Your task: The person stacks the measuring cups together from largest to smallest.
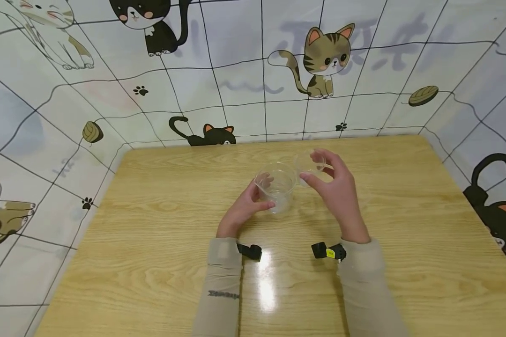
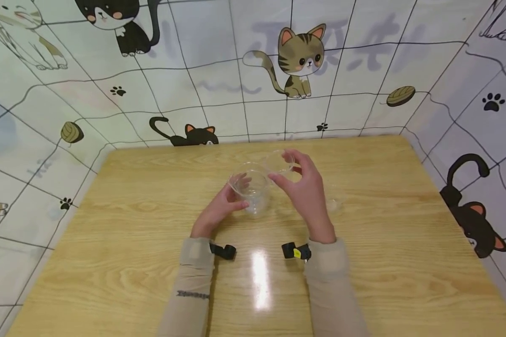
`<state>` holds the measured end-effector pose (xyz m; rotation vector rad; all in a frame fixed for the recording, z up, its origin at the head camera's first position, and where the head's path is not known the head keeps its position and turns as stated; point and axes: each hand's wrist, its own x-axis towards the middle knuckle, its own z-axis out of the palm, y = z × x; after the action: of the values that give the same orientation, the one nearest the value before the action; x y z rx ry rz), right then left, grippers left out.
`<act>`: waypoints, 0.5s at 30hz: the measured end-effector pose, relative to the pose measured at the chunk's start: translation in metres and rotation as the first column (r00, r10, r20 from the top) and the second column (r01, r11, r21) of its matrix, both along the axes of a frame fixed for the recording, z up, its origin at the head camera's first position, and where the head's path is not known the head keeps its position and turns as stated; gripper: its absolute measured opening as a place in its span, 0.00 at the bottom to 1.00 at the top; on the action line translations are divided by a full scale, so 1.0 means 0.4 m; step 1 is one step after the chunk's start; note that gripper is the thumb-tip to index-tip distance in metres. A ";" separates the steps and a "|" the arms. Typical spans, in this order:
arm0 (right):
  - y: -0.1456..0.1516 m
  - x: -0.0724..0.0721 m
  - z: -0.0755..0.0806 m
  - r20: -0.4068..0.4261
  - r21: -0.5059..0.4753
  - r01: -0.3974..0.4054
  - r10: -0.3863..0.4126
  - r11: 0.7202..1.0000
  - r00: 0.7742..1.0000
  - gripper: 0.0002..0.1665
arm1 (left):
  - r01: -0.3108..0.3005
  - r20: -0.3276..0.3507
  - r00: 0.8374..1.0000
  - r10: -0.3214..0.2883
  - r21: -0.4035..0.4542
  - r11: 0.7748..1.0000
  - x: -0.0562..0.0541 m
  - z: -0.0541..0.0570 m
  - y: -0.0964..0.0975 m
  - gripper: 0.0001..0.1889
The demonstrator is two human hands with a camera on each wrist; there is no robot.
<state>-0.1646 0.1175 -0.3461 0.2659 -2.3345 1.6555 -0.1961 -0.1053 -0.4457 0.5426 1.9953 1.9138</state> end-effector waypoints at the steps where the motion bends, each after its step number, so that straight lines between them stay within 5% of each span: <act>1: -0.003 0.003 0.004 -0.005 -0.008 0.003 -0.003 1.000 1.000 0.33 | -0.003 0.002 1.000 0.003 0.002 1.000 0.000 0.000 0.001 0.43; 15: -0.035 0.012 -0.003 -0.060 -0.041 -0.051 0.049 0.998 0.997 0.32 | -0.012 -0.012 1.000 0.012 0.017 1.000 0.002 -0.003 0.008 0.42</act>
<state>-0.1598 0.1035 -0.3472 0.3629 -2.2646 1.6939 -0.1953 -0.1020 -0.4470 0.5496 1.9957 1.9410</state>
